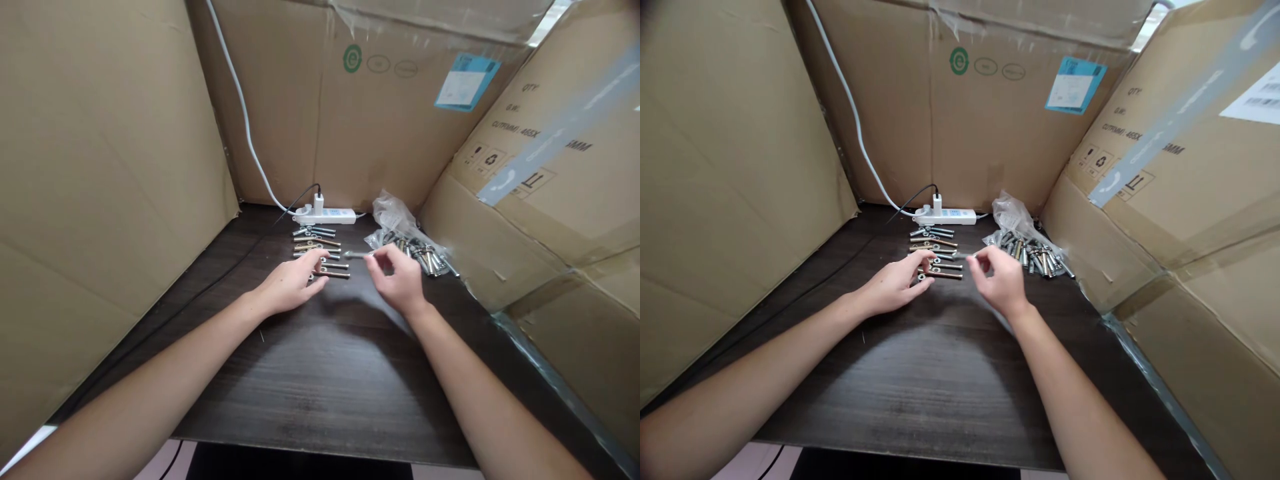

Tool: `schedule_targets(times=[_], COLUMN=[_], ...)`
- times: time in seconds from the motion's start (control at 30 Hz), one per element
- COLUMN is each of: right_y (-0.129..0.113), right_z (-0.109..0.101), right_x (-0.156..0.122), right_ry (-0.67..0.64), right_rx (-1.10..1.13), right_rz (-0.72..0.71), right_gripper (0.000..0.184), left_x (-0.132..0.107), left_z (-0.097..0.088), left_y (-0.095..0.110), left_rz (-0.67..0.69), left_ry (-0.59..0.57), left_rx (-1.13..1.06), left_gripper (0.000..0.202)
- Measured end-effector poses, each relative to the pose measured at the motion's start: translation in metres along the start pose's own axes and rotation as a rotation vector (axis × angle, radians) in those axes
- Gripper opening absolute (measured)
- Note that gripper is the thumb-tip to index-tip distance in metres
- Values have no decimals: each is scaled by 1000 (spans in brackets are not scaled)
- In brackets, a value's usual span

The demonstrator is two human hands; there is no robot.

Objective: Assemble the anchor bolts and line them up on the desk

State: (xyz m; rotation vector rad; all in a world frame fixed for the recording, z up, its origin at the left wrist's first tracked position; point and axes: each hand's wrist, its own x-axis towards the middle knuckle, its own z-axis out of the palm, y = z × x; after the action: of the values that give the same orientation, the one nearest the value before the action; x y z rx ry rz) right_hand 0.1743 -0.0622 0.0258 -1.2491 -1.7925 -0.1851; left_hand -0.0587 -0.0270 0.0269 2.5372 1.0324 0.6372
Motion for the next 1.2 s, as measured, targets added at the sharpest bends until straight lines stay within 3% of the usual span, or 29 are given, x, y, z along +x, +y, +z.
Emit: schedule_targets(times=[0.17,0.3,0.43,0.63,0.9,1.2], right_y=[-32,-29,-24,-30,-23,-20], right_z=[12,10,9,18,25,37], right_x=[-9,-9,-7,-10,-16,-20], right_ry=[-147,-206,-369,-550,-545,-498], right_rx=[90,97,52,43,109,159], right_rz=[-87,-21,62,20,98,151], right_gripper=[16,17,16,19,20,10], left_x=[1,1,1,1,0,1], left_z=[1,-1,-1,3,2,7], left_y=[-1,-1,-1,4,7,2], left_rz=[60,64,60,121,137,87], left_ry=[-63,-80,-70,-122,-47,-64], left_rx=[-12,3,18,-10,-21,-51], left_gripper=[21,17,20,20,20,20])
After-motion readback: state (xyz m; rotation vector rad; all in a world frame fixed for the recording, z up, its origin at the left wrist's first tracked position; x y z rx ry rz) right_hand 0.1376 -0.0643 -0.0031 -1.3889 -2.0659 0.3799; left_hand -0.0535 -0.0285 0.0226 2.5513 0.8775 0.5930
